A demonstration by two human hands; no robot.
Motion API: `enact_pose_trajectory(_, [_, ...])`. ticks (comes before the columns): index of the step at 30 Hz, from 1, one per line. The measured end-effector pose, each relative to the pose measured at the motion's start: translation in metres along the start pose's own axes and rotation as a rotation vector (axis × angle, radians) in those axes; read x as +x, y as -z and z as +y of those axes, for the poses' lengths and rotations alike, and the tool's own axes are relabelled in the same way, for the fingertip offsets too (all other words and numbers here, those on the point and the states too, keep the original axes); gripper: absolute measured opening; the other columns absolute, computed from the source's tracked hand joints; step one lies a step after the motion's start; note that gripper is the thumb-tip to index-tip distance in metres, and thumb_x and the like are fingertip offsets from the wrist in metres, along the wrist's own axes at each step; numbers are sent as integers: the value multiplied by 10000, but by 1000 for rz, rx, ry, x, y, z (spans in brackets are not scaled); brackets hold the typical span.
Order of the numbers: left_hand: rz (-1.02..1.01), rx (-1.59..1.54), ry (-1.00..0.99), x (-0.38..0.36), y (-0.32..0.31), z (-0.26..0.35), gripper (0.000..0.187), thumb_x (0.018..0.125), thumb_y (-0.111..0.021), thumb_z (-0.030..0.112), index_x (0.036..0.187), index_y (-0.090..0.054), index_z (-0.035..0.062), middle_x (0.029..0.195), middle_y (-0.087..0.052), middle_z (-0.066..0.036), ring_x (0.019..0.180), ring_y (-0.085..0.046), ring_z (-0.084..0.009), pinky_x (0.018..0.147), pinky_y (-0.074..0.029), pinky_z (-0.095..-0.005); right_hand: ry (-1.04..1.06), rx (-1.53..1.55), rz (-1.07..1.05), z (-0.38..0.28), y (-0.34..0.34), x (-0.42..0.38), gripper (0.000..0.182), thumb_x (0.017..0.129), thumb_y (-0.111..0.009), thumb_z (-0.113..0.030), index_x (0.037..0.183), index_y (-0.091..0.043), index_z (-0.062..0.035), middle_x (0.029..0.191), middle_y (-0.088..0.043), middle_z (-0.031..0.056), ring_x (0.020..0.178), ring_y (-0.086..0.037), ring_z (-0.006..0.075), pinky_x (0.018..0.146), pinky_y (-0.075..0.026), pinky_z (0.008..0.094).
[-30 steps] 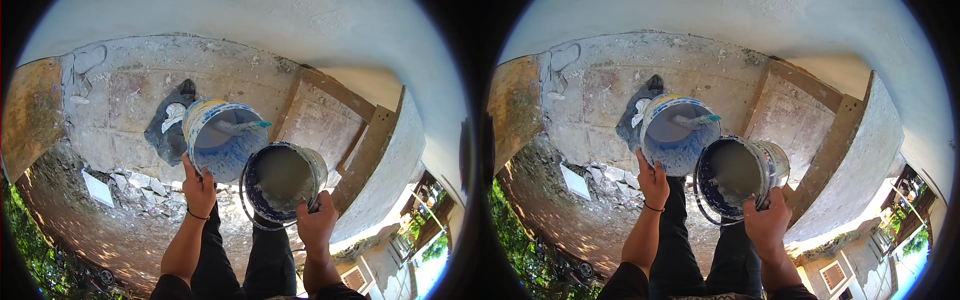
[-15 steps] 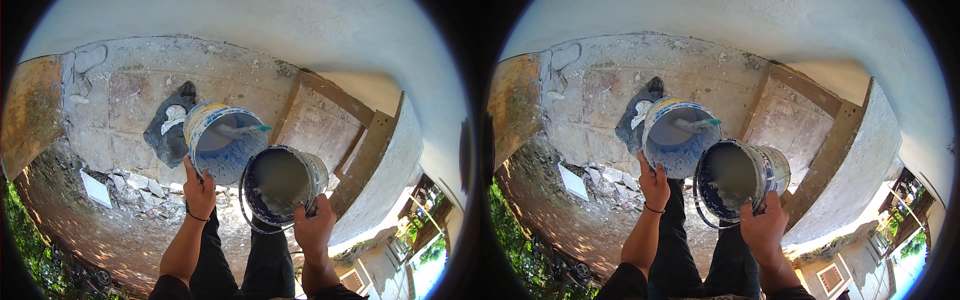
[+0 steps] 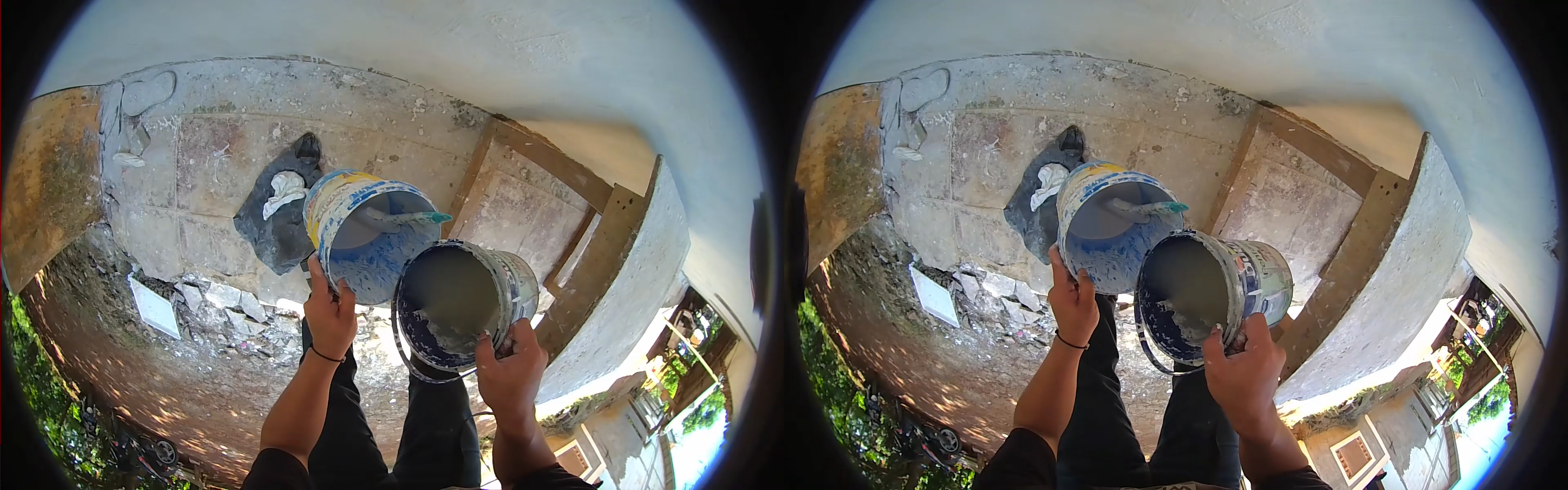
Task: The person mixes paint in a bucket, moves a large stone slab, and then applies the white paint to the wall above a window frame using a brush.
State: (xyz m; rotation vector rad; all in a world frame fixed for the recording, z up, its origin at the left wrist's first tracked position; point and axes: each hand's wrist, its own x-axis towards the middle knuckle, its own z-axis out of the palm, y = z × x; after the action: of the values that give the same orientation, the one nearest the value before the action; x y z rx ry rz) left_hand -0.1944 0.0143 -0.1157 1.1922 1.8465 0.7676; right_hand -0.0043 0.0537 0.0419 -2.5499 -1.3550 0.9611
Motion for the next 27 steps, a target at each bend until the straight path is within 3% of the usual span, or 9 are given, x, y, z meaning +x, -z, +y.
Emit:
enact_pose_trajectory(2, [24, -22, 27, 1, 0, -2, 568, 877, -466, 100, 1360, -225, -76, 552, -547, -95, 426, -536, -173, 416, -385, -257, 12, 3, 2, 2, 0, 1, 222, 716, -646, -93, 675, -440, -20, 490, -479, 83, 406, -460, 150, 420, -373, 308])
enact_pose_trajectory(4, [48, -44, 54, 2, 1, -4, 568, 877, -465, 106, 1360, -226, -74, 558, -551, -98, 431, -541, -173, 417, -387, -257, -21, 11, 36, 4, 2, 5, 166, 714, -610, -55, 687, -458, 4, 486, -460, 43, 450, -388, 70, 430, -328, 265])
enact_pose_trajectory(14, [51, -47, 68, -2, -1, -8, 576, 875, -469, 102, 1362, -216, -76, 561, -556, -100, 447, -550, -170, 433, -390, -250, -78, 11, -19, 1, 1, 4, 183, 704, -615, -65, 667, -448, 0, 475, -432, 29, 455, -366, 64, 424, -314, 270])
enact_pose_trajectory(16, [39, -39, 67, -2, -2, -8, 577, 876, -470, 101, 1362, -214, -75, 560, -556, -98, 449, -552, -170, 434, -390, -249, -74, -26, -59, 0, 2, 4, 217, 707, -652, -100, 687, -457, -6, 485, -472, 77, 417, -428, 126, 428, -371, 299])
enact_pose_trajectory(27, [37, -64, 66, -1, -4, -6, 575, 871, -476, 85, 1358, -224, -85, 532, -536, -81, 437, -533, -148, 424, -380, -244, -67, -14, -63, -4, 0, 5, 277, 707, -696, -118, 668, -443, -10, 476, -469, 76, 409, -418, 124, 414, -358, 303])
